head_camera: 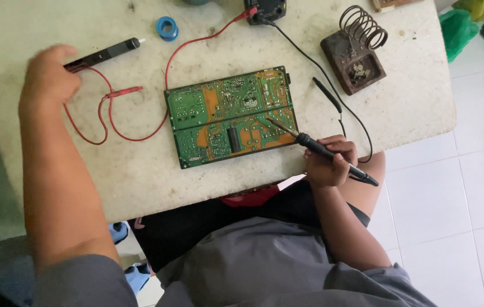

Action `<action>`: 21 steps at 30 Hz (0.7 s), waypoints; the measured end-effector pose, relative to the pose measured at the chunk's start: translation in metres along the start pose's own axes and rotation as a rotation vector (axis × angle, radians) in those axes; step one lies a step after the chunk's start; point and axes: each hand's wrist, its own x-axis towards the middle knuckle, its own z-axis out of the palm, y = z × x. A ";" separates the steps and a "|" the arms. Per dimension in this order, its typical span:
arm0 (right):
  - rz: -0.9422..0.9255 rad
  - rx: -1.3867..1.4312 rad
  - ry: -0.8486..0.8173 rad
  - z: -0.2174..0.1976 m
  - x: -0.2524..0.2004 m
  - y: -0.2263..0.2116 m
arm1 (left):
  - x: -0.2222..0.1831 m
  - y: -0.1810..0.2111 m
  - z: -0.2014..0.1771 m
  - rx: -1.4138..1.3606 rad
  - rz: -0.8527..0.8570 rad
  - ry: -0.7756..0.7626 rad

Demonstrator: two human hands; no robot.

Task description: Testing and desoldering components on a circuit board using a soldering iron, desoldering pump, and multimeter probes.

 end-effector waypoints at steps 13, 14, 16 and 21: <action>-0.049 -0.006 -0.013 0.006 0.003 0.003 | -0.010 -0.001 0.014 -0.264 0.050 0.154; -0.047 -0.004 0.004 0.007 0.003 0.003 | -0.023 0.026 -0.005 -0.298 -0.060 0.074; -0.046 -0.004 0.020 0.008 0.002 0.001 | -0.040 0.058 -0.028 -0.332 -0.168 -0.008; -0.021 -0.044 -0.023 0.004 0.002 0.001 | -0.032 0.052 -0.027 -0.512 -0.215 -0.229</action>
